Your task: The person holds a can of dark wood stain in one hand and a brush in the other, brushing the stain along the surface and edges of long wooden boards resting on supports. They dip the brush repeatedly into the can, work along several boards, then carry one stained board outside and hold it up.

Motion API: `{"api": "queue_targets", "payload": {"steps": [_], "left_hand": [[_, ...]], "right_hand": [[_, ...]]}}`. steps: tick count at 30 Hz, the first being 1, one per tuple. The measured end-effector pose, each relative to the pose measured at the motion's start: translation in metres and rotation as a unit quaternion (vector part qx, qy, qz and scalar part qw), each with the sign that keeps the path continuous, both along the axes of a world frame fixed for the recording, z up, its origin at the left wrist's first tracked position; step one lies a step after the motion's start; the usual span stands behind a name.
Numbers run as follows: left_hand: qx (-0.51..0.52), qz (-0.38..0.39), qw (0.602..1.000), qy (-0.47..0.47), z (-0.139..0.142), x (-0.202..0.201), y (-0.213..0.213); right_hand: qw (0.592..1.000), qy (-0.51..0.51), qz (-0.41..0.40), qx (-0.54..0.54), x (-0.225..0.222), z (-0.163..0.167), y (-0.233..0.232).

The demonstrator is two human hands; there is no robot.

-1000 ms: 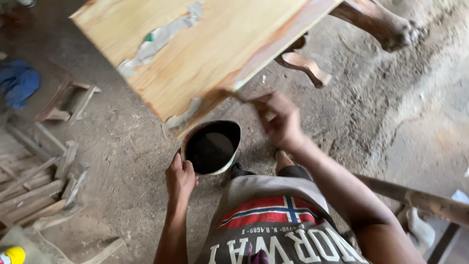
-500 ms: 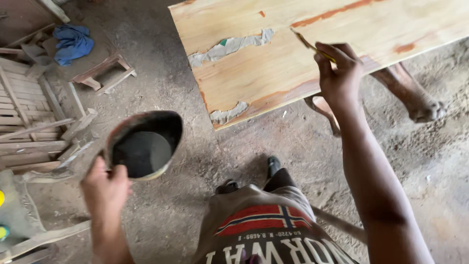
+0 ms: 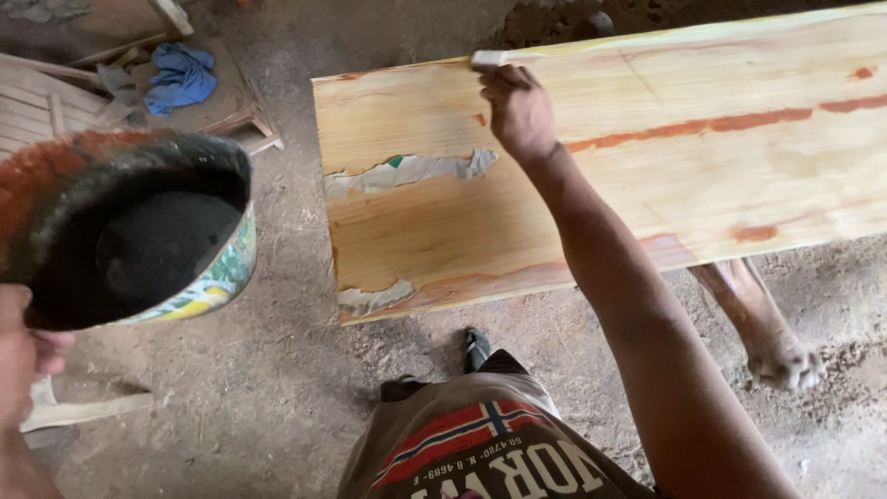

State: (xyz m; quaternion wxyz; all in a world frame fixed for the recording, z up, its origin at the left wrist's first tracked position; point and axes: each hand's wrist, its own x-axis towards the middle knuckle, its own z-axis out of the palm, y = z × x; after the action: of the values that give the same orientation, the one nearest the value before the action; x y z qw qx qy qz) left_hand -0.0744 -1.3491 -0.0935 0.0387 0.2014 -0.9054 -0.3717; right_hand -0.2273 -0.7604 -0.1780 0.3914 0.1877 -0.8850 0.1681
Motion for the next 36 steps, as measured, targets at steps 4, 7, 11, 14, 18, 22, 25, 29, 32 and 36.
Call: {"api": "queue_targets", "payload": {"steps": [4, 7, 11, 14, 18, 22, 25, 29, 32, 36], "left_hand": [[-0.022, 0.022, 0.999, -0.014, 0.01, -0.008, 0.018], [-0.032, 0.016, 0.999, -0.013, 0.022, -0.018, 0.031], [-0.056, -0.019, 0.998, 0.003, 0.052, -0.034, 0.062], [-0.062, -0.053, 0.995, 0.048, 0.082, -0.035, 0.106], [-0.032, -0.116, 0.981, 0.149, 0.129, -0.025, 0.171], [-0.18, -0.221, 0.931, 0.227, 0.158, -0.013, 0.212], [-0.279, -0.28, 0.872, 0.289, 0.154, -0.024, 0.237], [-0.372, -0.313, 0.824, 0.292, 0.143, -0.032, 0.273], [-0.413, -0.322, 0.81, 0.263, 0.141, -0.034, 0.316], [-0.435, -0.337, 0.807, 0.213, 0.142, -0.028, 0.377]], "right_hand": [[0.999, 0.005, 0.007, 0.031, 0.013, 0.007, 0.041], [0.998, -0.031, -0.046, 0.02, 0.035, 0.025, 0.09], [0.998, -0.057, -0.028, -0.027, 0.026, 0.031, 0.076], [0.999, -0.018, 0.037, -0.034, 0.005, 0.02, 0.018], [0.997, -0.003, 0.07, 0.018, -0.013, 0.027, -0.015], [0.997, -0.048, 0.032, 0.058, 0.025, 0.069, 0.044], [0.997, -0.051, 0.062, -0.016, 0.092, 0.134, 0.079], [0.965, -0.106, 0.232, -0.067, 0.158, 0.208, 0.074], [0.919, -0.085, 0.383, 0.036, 0.163, 0.215, 0.052], [0.894, -0.198, 0.339, 0.216, 0.116, 0.186, 0.019]]}}
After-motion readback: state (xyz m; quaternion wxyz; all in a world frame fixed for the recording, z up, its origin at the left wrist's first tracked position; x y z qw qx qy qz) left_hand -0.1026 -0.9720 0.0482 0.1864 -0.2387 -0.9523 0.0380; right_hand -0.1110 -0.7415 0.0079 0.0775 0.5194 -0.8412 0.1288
